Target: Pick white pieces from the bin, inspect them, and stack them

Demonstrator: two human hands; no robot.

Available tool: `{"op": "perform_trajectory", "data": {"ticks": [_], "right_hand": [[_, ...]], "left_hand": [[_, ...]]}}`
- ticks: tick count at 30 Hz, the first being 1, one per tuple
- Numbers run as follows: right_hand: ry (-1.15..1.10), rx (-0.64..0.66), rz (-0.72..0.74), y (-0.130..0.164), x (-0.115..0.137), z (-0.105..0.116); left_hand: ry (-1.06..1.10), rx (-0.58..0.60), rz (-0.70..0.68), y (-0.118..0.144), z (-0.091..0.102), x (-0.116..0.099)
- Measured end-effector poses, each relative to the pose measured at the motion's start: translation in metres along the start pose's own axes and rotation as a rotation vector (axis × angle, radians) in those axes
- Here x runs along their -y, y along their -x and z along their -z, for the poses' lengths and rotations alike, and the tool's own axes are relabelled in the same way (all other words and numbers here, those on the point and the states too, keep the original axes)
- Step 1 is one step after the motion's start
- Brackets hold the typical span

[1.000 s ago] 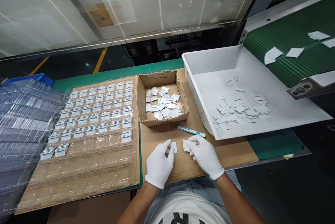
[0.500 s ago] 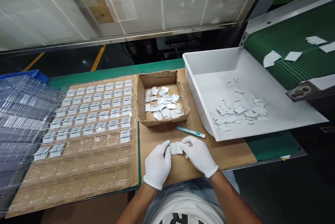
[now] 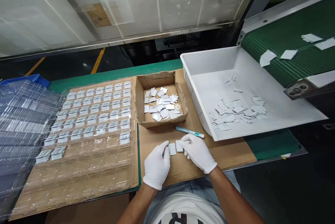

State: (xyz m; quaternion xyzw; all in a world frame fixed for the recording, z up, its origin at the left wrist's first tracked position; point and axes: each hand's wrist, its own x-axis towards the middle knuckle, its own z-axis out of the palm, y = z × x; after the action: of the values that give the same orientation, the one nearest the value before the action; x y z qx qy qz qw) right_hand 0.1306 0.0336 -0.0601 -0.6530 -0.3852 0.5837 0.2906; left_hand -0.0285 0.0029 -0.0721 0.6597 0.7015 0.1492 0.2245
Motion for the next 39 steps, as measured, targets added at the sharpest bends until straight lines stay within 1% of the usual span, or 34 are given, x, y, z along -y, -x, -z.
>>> {"op": "perform_trajectory", "data": {"ticks": [3,9,19,24,30,35,39], "right_hand": [[-0.036,-0.023,-0.015,0.001,0.002,0.001],[-0.066,-0.027,-0.015,0.003,0.005,0.003],[-0.038,0.029,0.031,-0.002,-0.006,-0.001],[-0.004,0.042,0.026,-0.003,-0.005,-0.001],[0.056,0.037,0.045,-0.002,-0.004,-0.001],[0.161,0.051,0.114,-0.003,-0.004,-0.006],[0.305,-0.008,0.178,0.002,0.000,-0.010]], "left_hand": [[-0.001,-0.009,0.006,-0.001,0.000,0.000],[0.011,-0.011,0.026,-0.001,-0.001,-0.001],[-0.003,0.001,0.044,0.000,0.002,-0.005],[-0.014,0.002,0.046,-0.001,0.004,-0.006],[-0.005,0.010,0.057,-0.001,0.005,-0.006],[-0.009,0.008,0.044,-0.002,0.004,-0.005],[-0.023,0.009,0.044,-0.002,0.003,-0.005]]}}
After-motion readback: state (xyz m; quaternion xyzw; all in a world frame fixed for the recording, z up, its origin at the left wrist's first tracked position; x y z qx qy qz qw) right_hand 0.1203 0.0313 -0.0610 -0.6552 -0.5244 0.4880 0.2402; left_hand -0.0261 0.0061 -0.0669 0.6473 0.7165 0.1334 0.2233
